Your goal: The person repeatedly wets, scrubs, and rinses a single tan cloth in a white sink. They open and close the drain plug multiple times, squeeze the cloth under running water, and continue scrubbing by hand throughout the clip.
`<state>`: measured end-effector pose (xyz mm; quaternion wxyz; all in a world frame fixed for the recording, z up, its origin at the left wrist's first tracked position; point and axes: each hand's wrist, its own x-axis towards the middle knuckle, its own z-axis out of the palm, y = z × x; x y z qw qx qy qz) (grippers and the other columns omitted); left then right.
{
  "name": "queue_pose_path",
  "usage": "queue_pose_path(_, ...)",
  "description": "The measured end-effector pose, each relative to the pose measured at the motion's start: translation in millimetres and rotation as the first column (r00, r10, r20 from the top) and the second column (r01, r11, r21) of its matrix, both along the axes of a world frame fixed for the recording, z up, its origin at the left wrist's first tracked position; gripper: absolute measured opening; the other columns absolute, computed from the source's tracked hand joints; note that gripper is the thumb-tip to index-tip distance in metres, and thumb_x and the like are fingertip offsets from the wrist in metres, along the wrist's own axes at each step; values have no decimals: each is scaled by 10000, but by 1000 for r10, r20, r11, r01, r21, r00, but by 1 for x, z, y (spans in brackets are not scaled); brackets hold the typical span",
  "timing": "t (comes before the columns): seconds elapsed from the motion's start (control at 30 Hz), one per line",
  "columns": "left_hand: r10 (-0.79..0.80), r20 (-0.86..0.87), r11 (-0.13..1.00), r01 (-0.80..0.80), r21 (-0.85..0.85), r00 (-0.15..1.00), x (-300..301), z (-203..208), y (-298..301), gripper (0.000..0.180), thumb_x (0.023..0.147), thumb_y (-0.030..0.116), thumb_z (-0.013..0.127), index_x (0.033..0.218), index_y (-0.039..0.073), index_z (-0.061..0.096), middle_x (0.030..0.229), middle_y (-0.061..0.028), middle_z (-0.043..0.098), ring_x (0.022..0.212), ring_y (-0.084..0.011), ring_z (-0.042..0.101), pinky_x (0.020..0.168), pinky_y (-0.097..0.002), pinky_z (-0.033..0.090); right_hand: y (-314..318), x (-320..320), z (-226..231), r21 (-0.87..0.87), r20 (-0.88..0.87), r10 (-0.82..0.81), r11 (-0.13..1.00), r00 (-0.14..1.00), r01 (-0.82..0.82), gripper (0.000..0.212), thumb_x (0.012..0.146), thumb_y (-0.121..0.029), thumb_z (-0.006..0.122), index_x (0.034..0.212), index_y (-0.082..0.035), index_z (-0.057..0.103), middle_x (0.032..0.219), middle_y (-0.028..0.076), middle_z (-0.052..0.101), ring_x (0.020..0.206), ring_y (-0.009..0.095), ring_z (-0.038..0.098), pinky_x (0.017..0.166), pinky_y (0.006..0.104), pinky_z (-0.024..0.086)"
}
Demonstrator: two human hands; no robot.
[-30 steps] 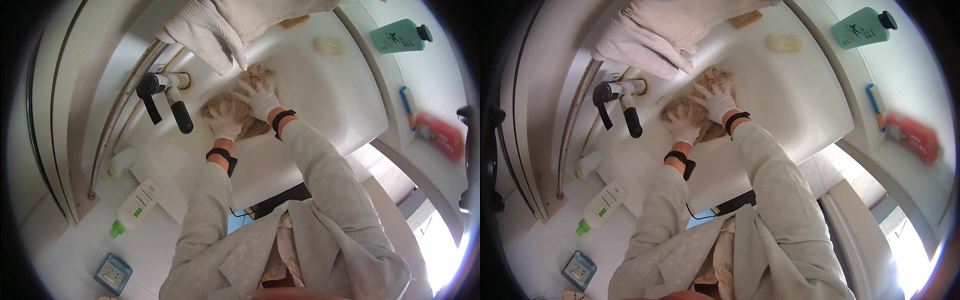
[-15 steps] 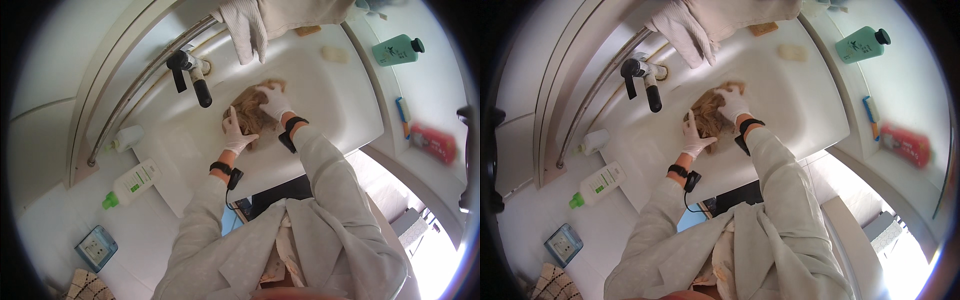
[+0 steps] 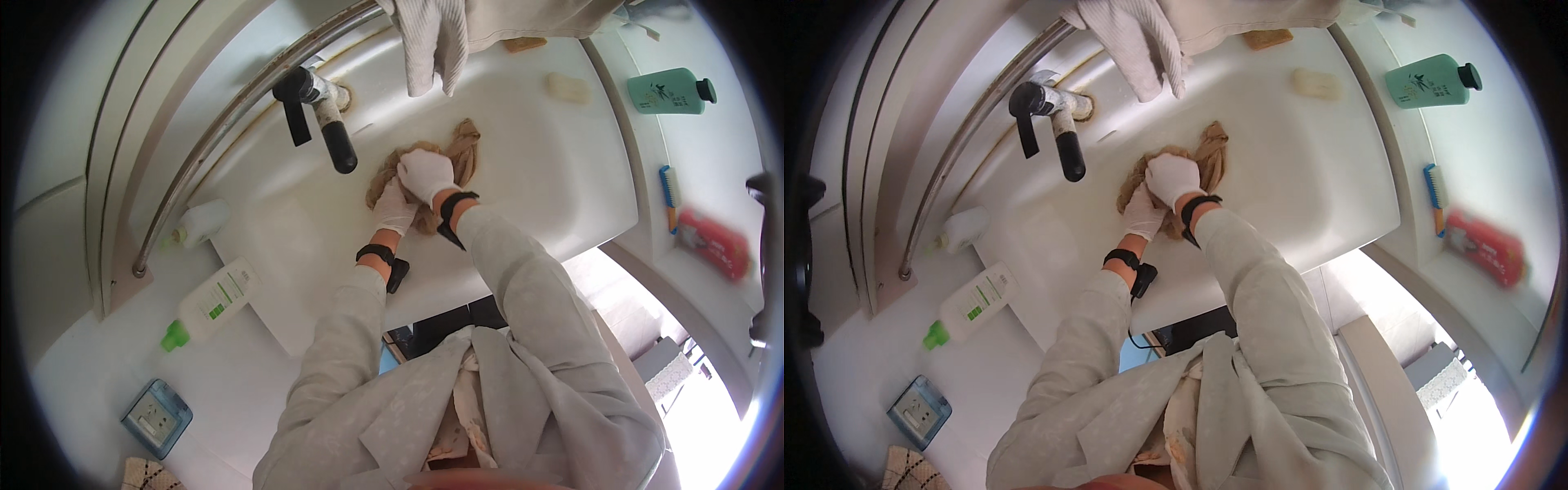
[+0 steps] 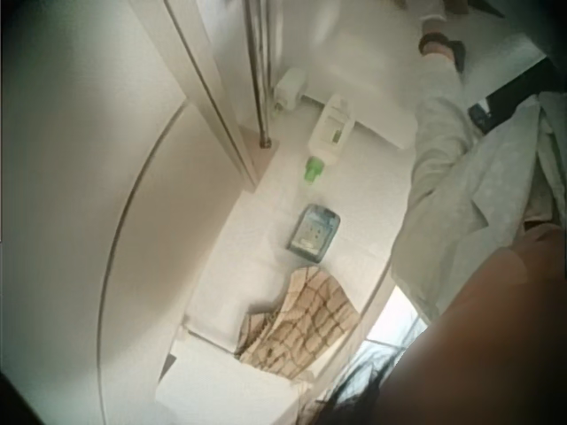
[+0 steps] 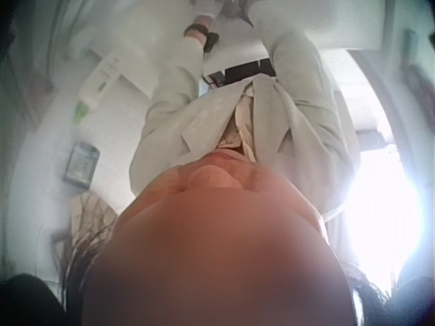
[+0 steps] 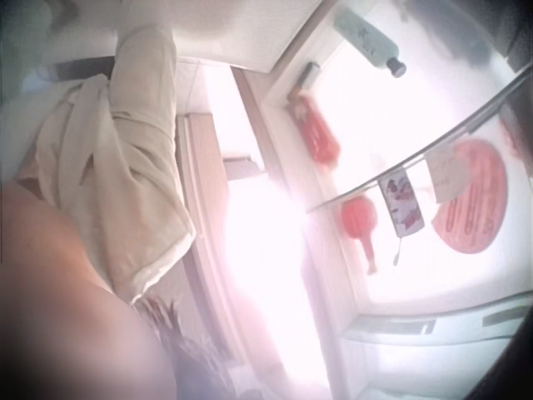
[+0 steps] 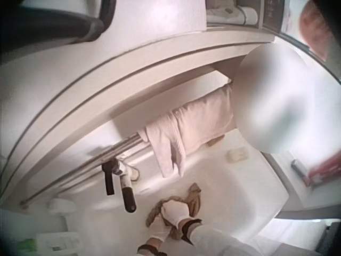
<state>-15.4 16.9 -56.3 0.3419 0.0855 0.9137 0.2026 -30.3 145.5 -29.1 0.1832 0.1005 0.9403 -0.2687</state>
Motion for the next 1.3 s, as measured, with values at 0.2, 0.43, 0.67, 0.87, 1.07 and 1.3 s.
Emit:
queue_pose_path(0.2,-301,-81,940,282,-194,950,30,40,-14,1215,631,469,841,1536,93,123,1470,-177,256,1294,-425,361,1054,-469,392,33,-8,18,218,-227,-84,967,970,135,575,769,-387,718,1290,-226,536,1343,106,486,1283,365,403,972,547,420)
queue_pose_path(0.43,-109,-200,991,92,-93,974,13,-14,-2,1057,640,434,826,1487,197,240,1386,-134,367,1257,-373,389,1059,-507,339,3,42,30,-96,67,20,995,998,-13,305,799,-408,677,1063,-258,653,1273,18,536,1258,331,409,935,534,449)
queue_pose_path(0.67,351,220,777,-414,474,910,-2,-72,-18,498,750,365,738,1142,109,570,1080,-128,616,967,-322,622,849,-394,512,-12,48,13,-20,-125,97,995,987,-101,228,861,-370,603,804,-166,688,866,28,664,987,281,571,727,438,526)
queue_pose_path(0.87,-315,-168,940,281,-195,934,7,-4,-10,792,650,391,826,1318,130,489,1310,-124,506,1179,-346,491,1003,-458,402,11,-17,-14,119,-78,-59,991,995,68,235,863,-373,596,936,-171,692,1023,58,663,1045,296,559,838,476,492)
queue_pose_path(1.07,-219,-142,940,169,-297,965,20,28,-14,1153,636,460,826,1546,215,163,1519,-152,251,1378,-420,237,1119,-569,209,39,6,5,111,-265,-252,951,931,289,470,765,-516,679,1172,-284,646,1408,76,455,1375,438,254,1024,674,297)
queue_pose_path(1.3,-266,-40,879,226,-420,963,11,-15,-2,1104,725,508,758,1560,227,92,1597,-164,109,1453,-426,104,1131,-653,95,-8,55,25,-201,-12,219,955,976,-216,343,816,-448,666,1067,-214,651,1230,56,544,1207,360,441,928,586,439)
